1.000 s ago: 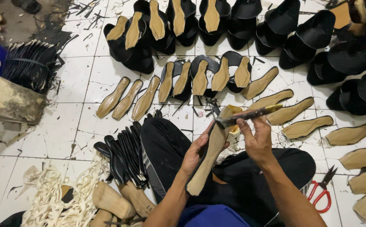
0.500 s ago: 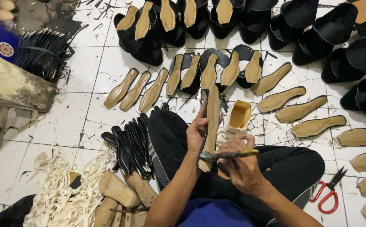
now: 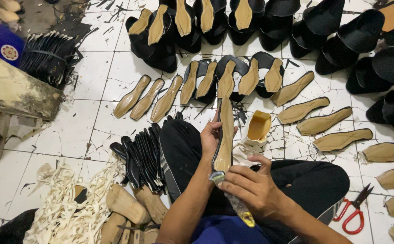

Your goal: The person sits on the workshop floor and applies glue with a brush to the underside of shoe insoles one at a time, dipping the brush into a glue container, then places the coated insole onto the floor with rows of other finished insoles and shoe uppers.

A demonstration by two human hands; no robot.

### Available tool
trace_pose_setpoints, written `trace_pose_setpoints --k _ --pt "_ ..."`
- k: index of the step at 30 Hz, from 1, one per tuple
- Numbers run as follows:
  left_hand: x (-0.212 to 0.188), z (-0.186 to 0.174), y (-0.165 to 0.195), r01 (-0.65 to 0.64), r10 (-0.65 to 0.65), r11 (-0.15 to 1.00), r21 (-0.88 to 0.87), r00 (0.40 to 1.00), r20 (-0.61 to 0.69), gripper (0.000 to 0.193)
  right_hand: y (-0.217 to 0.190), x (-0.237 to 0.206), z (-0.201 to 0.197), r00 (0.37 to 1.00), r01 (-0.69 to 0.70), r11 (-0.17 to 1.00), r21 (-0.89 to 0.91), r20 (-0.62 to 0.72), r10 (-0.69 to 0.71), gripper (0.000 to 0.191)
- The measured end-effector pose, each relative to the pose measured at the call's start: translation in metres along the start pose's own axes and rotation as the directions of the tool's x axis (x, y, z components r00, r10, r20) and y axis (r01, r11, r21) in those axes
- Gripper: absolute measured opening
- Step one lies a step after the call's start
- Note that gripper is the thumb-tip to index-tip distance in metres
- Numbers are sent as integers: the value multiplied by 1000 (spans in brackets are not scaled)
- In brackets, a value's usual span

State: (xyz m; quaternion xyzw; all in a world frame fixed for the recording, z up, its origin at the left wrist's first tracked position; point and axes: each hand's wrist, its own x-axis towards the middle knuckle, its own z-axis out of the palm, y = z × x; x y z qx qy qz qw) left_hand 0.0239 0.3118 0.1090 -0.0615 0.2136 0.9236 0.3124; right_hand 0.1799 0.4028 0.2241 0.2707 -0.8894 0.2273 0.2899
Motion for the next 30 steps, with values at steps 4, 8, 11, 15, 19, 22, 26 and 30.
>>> trace_pose_setpoints --k 4,8,11,15,19,22,26,30 --pt "2 -4 0 64 -76 984 -166 995 -67 60 -1 -7 6 959 -201 976 -90 -220 177 26" --pt "7 -1 5 38 -65 953 -299 995 -82 57 -6 -21 11 967 -242 968 74 -69 247 26" --pt "3 6 17 98 -95 950 -298 995 23 60 3 -40 13 903 -355 894 275 -145 404 19" --pt "-16 23 37 200 -229 969 147 950 213 66 79 -60 27 422 -696 509 506 -284 861 16" --pt "-58 41 38 -238 174 903 357 964 202 68 153 -88 49 526 -847 531 21 -108 843 20" --pt "-81 46 46 -258 274 962 -94 921 277 86 178 -99 73 493 -850 487 -202 23 870 17" --pt "-91 39 64 117 75 900 -420 907 414 75 181 -95 88 581 -736 574 -358 99 808 17" --pt "-95 24 62 142 -67 903 -405 979 194 70 177 -94 75 551 -779 532 -331 43 834 16"
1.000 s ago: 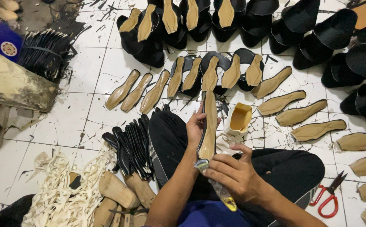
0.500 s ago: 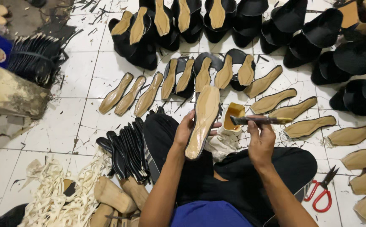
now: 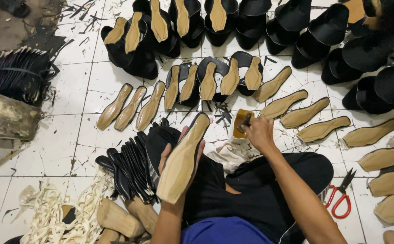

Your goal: The person sits on the workshop floor and applies glue with a brush to the underside of shoe insoles one at a time, dipping the brush into a glue container, then places the coated insole onto the floor with rows of other finished insoles and shoe uppers.

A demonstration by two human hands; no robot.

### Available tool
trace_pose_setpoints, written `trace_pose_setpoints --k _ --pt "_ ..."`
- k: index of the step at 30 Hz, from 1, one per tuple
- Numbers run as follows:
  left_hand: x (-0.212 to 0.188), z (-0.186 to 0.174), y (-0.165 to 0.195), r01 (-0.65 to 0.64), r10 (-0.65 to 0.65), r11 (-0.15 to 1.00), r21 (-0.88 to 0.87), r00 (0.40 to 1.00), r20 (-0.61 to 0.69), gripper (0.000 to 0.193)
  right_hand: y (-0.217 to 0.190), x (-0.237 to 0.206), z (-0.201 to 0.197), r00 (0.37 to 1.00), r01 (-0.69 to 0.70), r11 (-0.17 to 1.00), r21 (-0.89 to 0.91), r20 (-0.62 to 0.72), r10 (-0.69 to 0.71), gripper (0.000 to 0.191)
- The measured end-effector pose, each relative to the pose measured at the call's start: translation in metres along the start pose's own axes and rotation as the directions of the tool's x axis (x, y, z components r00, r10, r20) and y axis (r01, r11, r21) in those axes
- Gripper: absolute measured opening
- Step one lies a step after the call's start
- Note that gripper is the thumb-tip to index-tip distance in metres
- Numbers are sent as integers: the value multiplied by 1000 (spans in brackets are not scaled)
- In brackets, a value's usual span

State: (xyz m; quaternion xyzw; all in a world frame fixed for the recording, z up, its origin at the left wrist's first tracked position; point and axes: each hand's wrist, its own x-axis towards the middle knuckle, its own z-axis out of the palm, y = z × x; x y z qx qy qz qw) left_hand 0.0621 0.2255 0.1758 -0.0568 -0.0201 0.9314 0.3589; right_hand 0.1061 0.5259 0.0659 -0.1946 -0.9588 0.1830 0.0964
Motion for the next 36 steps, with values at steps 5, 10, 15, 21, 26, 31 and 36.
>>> trace_pose_setpoints --k 5,10,15,21,26,31,36 --pt "4 -24 -9 23 -26 996 -83 999 -34 65 -4 -18 -44 997 -4 999 38 79 1 21" --pt "11 -31 -20 222 -221 975 8 966 132 61 -32 -30 -87 987 -134 663 736 38 157 23" --pt "6 -27 -36 231 -240 952 201 970 24 71 -74 -24 -109 977 82 665 742 -192 94 21" --pt "14 -31 -46 209 -236 964 164 957 169 65 -99 -34 -107 979 169 691 703 -203 -32 19" --pt "35 -42 -55 145 -144 982 124 989 -24 82 -117 -69 -91 998 49 661 749 -5 -68 20" --pt "45 -68 -56 90 -98 993 70 988 118 69 -132 -89 -95 959 261 691 674 -97 -267 15" --pt "59 -97 -41 65 -55 990 124 995 -77 65 -136 -100 -103 806 571 670 474 -169 -568 16"
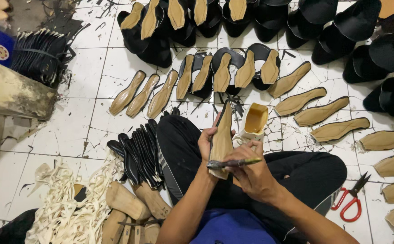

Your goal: The person sits on the workshop floor and applies glue with a brush to the underside of shoe insoles one at a time, dipping the brush into a glue container, then places the coated insole onto the floor with rows of other finished insoles and shoe uppers.

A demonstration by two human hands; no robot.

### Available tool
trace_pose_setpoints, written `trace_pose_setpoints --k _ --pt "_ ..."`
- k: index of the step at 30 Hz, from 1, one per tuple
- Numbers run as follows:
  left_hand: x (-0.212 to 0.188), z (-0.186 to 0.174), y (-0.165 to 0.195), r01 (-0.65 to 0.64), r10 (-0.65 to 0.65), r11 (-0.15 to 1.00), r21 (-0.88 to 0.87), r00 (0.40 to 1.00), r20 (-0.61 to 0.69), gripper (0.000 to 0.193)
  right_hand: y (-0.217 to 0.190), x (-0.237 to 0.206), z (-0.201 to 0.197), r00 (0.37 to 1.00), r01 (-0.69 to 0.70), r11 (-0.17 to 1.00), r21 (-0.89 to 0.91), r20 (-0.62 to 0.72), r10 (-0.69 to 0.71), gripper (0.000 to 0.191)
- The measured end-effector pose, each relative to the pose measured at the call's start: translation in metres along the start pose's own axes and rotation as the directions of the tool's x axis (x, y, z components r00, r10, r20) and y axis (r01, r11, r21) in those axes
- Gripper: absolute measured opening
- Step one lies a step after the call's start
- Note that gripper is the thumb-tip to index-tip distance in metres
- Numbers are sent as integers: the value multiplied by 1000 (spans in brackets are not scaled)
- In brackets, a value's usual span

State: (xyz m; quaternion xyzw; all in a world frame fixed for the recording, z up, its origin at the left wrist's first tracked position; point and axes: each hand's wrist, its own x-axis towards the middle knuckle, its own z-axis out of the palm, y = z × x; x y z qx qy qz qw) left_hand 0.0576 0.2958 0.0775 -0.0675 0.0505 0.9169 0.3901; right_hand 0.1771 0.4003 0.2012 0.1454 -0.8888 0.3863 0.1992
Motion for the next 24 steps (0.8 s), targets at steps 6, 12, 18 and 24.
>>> trace_pose_setpoints --k 6,12,18,24 --pt "1 5 8 79 -78 997 -21 997 29 62 10 0 -6 993 110 986 124 27 -114 22" --pt "-5 24 5 84 -86 987 -139 996 -11 63 39 23 1 957 -53 960 -276 -289 -31 17" --pt "-5 35 15 -1 7 996 -88 998 65 61 8 -10 13 994 59 995 -84 -90 -66 19" --pt "-18 52 8 110 -97 985 -132 990 105 67 35 5 1 968 -5 1000 -16 -249 1 14"
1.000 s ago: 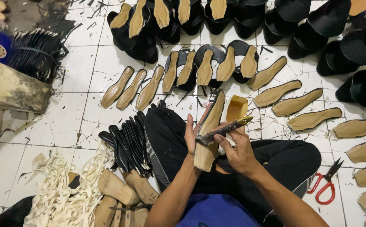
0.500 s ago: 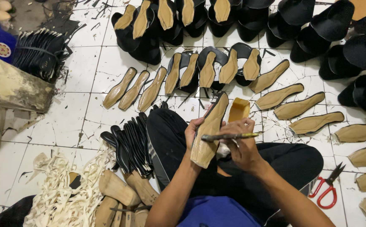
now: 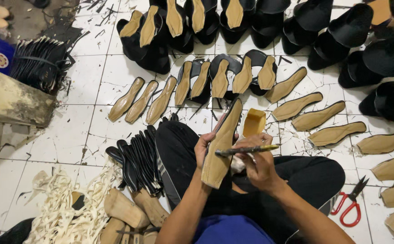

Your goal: The person sits on the workshop floor and applies glue with a brush to the underside of shoe insoles one at a time, dipping the brush into a glue container, then places the coated insole onto the floor with rows of other finished insoles and shoe uppers.

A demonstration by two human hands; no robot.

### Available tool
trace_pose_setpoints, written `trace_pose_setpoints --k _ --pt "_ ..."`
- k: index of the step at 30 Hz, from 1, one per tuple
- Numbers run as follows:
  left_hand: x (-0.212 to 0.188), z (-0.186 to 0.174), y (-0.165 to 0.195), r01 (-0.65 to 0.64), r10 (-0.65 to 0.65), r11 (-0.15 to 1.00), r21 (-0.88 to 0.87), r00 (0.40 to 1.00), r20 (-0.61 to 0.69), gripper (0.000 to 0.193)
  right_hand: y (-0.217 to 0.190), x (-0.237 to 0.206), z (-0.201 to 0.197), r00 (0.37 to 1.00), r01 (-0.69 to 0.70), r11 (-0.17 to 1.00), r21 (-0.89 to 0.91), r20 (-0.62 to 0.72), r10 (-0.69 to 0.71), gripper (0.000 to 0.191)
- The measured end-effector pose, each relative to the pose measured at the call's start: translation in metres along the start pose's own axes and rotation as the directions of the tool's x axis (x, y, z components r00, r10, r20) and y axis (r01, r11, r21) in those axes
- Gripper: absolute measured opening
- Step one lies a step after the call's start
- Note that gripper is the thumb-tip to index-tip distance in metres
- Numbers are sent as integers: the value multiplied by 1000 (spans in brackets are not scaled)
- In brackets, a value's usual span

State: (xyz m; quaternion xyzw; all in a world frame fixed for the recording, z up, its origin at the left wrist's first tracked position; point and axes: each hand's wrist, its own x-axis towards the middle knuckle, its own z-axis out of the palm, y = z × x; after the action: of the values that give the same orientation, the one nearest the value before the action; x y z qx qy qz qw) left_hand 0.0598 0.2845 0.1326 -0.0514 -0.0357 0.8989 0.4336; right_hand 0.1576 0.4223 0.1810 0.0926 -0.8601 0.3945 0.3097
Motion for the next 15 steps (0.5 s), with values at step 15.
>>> trace_pose_setpoints --k 15 --pt "-9 18 -7 128 -128 992 14 986 108 71 33 35 -16 961 -90 966 -243 -276 20 13"
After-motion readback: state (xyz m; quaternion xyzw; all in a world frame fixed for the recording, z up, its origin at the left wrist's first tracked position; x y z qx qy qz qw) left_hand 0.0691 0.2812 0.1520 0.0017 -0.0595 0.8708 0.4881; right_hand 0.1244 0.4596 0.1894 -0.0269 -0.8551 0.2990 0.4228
